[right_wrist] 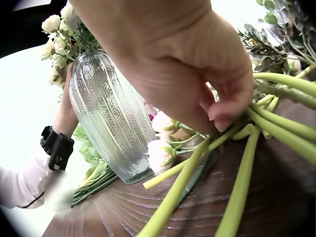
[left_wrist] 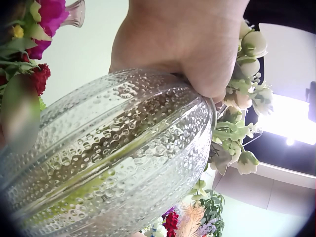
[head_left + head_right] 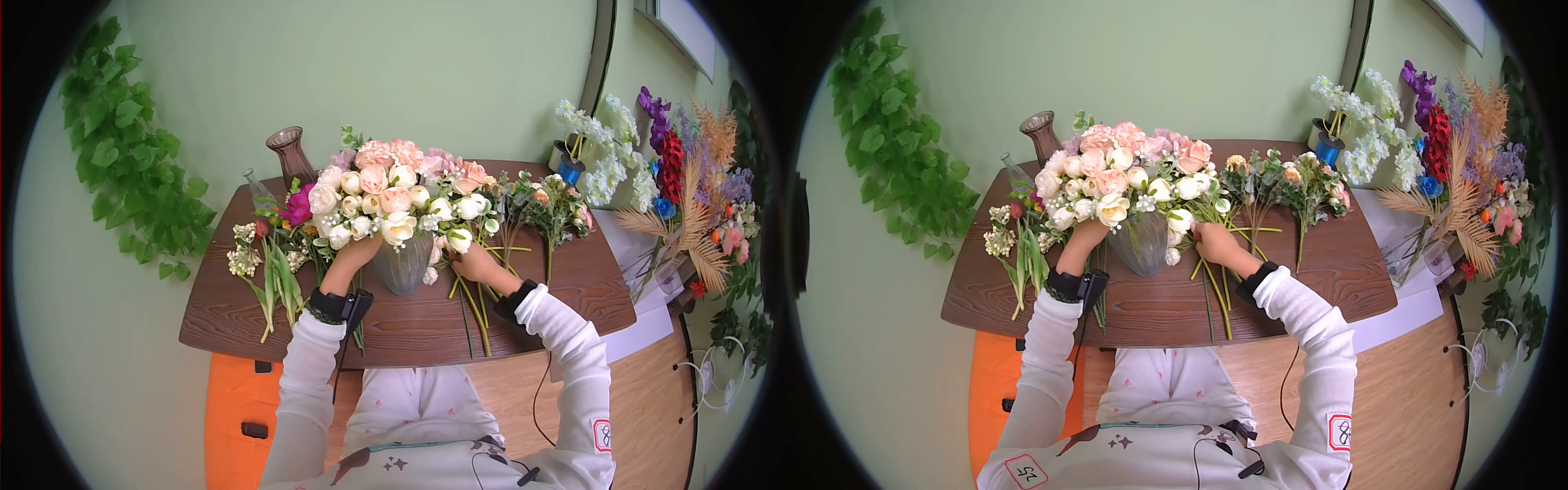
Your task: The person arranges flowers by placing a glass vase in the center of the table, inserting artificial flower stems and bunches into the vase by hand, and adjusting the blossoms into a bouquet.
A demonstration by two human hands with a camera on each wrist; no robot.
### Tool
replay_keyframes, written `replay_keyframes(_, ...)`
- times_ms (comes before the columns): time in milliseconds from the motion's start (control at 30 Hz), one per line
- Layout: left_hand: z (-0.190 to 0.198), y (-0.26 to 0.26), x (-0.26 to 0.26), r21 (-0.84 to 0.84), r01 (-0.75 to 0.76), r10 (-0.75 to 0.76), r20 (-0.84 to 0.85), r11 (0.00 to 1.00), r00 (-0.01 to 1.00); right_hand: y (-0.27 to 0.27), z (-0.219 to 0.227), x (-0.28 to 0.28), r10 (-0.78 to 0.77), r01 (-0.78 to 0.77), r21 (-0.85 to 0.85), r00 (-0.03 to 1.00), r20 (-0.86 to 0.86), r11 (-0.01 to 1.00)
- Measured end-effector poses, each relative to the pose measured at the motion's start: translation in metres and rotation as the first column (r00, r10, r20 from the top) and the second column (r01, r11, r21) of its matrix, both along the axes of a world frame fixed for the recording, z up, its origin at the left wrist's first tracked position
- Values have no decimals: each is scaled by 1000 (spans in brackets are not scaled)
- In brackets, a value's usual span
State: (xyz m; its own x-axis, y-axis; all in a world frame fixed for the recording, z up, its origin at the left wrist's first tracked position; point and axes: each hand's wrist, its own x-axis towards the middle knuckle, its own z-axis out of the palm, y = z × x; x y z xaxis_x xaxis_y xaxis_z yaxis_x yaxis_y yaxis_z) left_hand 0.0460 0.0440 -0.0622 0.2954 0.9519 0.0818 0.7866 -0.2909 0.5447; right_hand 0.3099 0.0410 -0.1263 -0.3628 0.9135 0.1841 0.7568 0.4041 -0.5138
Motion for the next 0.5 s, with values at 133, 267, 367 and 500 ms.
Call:
replay_keyframes(133, -3, -1, 1, 101, -6, -2, 82, 995, 997, 2, 3, -2, -15, 20, -36, 990, 138, 999)
replay_keyframes(267, 4, -7, 4, 105, -8, -6, 127, 994, 992, 10, -9, 7, 38, -51, 114, 992, 119, 992)
replay_keyframes(367, -2, -1, 2, 118, 0, -11, 90, 993, 996, 3, 3, 16, 48, -72, 113, 978, 203, 991)
replay_keyframes(500, -7, 1, 2, 52, -27, 18, 165, 998, 986, -14, 24, 19, 55, -76, 100, 979, 198, 992)
